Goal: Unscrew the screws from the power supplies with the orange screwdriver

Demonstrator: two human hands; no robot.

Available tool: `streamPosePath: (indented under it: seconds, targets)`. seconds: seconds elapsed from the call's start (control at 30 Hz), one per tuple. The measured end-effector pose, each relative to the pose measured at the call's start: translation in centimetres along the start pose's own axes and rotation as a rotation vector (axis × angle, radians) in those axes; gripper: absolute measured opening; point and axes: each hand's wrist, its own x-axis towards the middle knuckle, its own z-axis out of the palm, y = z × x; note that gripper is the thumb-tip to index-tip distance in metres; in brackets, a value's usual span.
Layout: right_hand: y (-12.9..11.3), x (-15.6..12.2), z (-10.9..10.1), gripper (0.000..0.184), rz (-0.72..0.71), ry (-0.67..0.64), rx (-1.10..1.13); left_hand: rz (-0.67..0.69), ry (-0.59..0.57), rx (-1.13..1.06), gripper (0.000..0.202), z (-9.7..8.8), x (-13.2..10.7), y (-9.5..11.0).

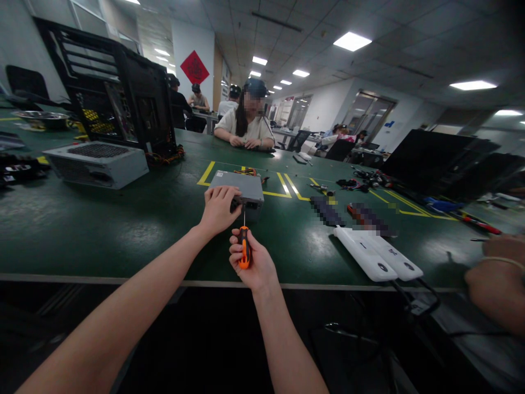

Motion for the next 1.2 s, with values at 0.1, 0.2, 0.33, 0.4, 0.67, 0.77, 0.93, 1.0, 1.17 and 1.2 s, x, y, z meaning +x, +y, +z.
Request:
streamPosePath:
  seconds: [0.1,0.2,0.33,0.4,0.67,0.77,0.93,1.0,1.17,1.2]
  targets:
    - [0.02,0.06,0.0,0.036,-0.007,-0.018,-0.026,0.007,0.006,0.01,0.023,0.01,0.0,-0.05]
    - [0.09,0.18,-0.07,0.033,-0.03,0.007,-0.007,0.015,0.009,0.012,0.023,-0.02,-0.01,-0.07]
    - [0.09,0.19,-0.21,0.027,-0.055,0.022,0.029,0.004,0.004,0.003,0.025,-0.07,-0.03,0.07]
    - [0.04,0.15,-0.29,0.026,-0.058,0.004,0.045,-0.003,-0.003,0.01,0.025,-0.13,-0.06,0.21]
    - [0.01,0.2,-0.45,0.027,-0.05,-0.028,0.046,0.036,-0.018,0.037,0.027,-0.46,-0.29,0.44]
    - [-0.09,0.16,-0.37,0.032,-0.056,-0.033,0.055,0.059,-0.007,0.045,0.028,-0.49,-0.39,0.43]
    - [-0.24,-0.07,-0.06,0.034,-0.068,-0.026,0.057,0.056,-0.012,0.028,0.029,-0.65,-0.56,0.57]
    - [-0.23,-0.11,0.04,0.033,-0.068,-0.024,0.052,0.048,-0.018,0.017,0.029,-0.69,-0.6,0.59]
    - [-0.12,0.09,-0.03,0.027,-0.062,0.005,0.037,0.051,0.008,-0.013,0.029,-0.55,-0.62,0.45]
    - [-0.09,0.15,-0.08,0.026,-0.062,0.012,0.039,0.052,0.014,-0.019,0.028,-0.48,-0.61,0.41]
